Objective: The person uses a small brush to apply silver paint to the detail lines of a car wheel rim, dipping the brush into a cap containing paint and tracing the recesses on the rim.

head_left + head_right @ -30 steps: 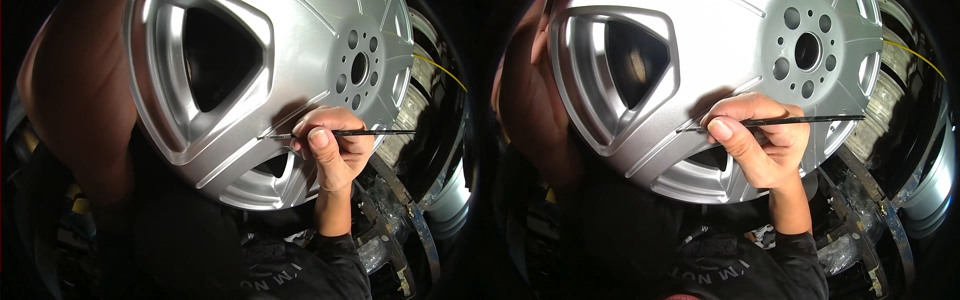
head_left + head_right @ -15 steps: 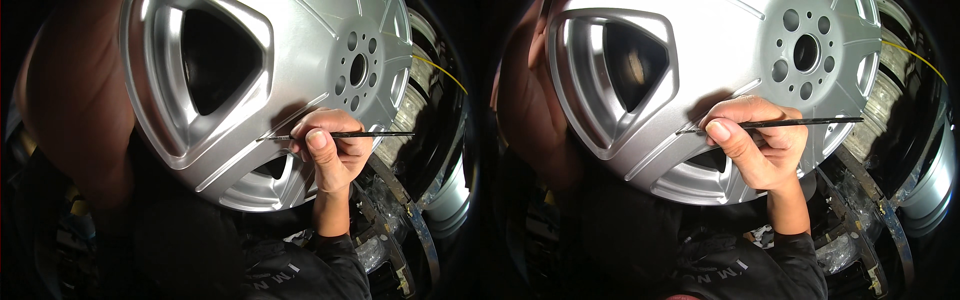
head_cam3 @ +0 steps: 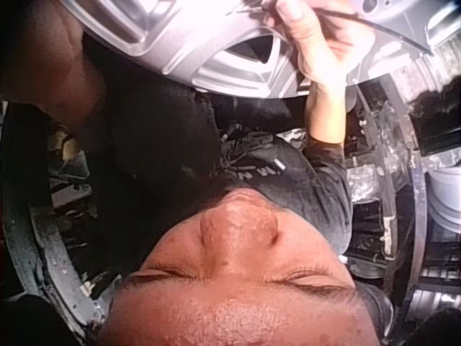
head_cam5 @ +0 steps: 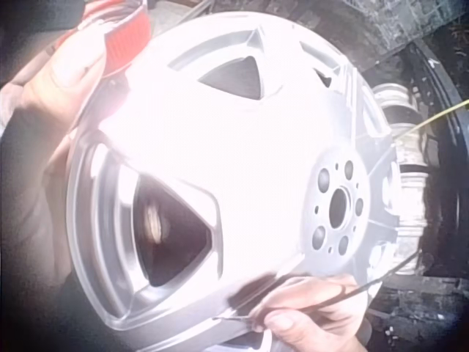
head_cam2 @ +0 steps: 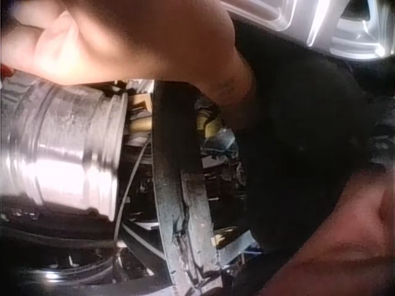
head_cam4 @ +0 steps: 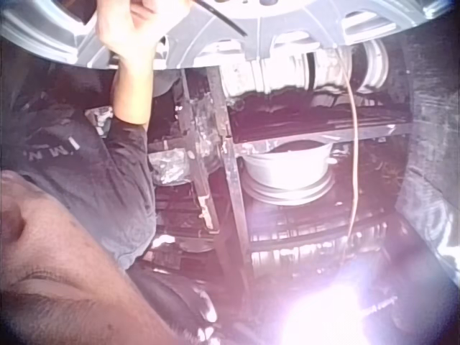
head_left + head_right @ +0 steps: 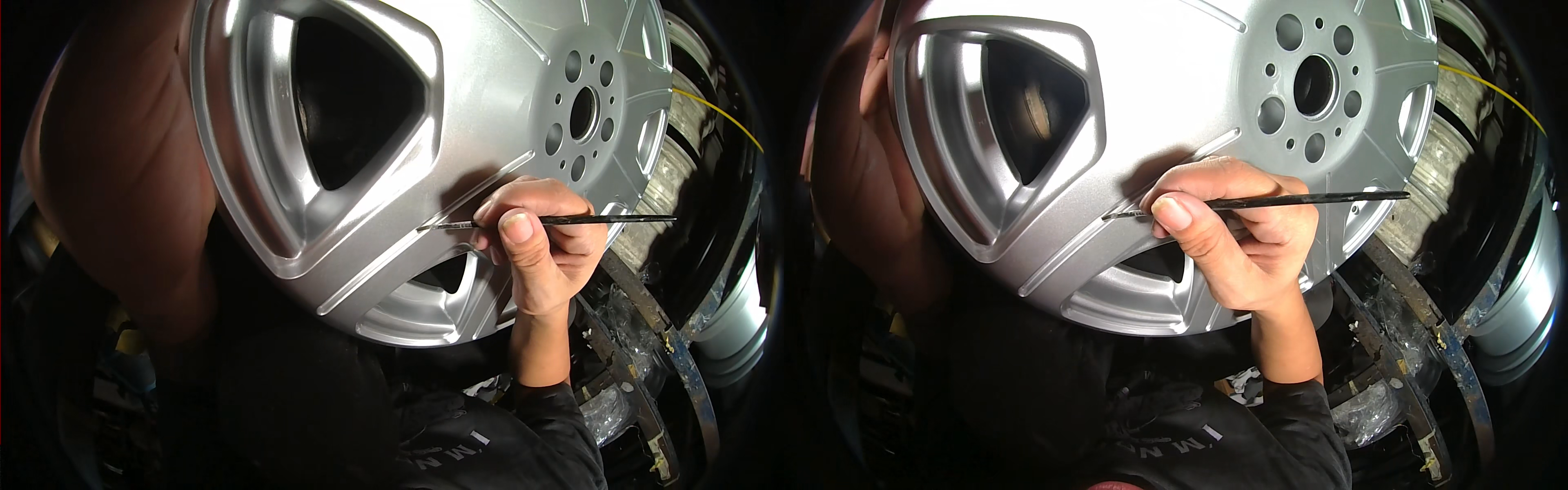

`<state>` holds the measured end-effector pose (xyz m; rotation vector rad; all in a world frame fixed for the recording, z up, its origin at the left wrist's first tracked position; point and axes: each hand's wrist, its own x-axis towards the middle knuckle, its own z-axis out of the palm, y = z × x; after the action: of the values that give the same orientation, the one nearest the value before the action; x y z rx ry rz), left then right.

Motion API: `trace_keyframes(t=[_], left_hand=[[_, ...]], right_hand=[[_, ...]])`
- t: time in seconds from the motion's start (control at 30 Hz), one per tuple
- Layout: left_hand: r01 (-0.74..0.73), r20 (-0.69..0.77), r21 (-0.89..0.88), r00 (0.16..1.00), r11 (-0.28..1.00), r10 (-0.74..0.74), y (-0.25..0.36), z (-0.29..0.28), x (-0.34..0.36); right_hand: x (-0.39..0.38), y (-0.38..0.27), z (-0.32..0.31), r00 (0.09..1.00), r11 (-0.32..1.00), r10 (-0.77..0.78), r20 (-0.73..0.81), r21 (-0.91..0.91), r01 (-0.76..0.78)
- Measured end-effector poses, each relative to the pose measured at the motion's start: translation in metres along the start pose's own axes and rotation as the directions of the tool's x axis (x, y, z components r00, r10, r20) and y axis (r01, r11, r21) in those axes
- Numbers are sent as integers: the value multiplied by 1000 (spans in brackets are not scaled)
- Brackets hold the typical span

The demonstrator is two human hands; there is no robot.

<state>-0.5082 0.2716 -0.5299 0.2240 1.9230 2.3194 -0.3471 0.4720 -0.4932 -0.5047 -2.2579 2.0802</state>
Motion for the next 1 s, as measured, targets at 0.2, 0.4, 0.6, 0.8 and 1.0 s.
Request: trace_keyframes(t=[0.2,0.4,0.6,0.8,1.0], left_hand=[[-10,2,2,1000,1000,10,-2,-1,1],[-23,0,4,1000,1000,23,-1,-2,3],[-28,2,4,1000,1000,28,-1,-2,3],[-28,4,3,1000,1000,28,-1,-2,5],[-26,6,5,1000,1000,26,-2,-2,7]], right_hand=[[0,0,0,1000,1000,-2,16,-13,2],[0,0,0,1000,1000,2,-10,-10,-2],[0,0,2,1000,1000,-7,-1,2,7],[0,-1,3,1000,999,-4,-7,-47,4],[-1,1,1,999,999,-1,-36,36,3]])
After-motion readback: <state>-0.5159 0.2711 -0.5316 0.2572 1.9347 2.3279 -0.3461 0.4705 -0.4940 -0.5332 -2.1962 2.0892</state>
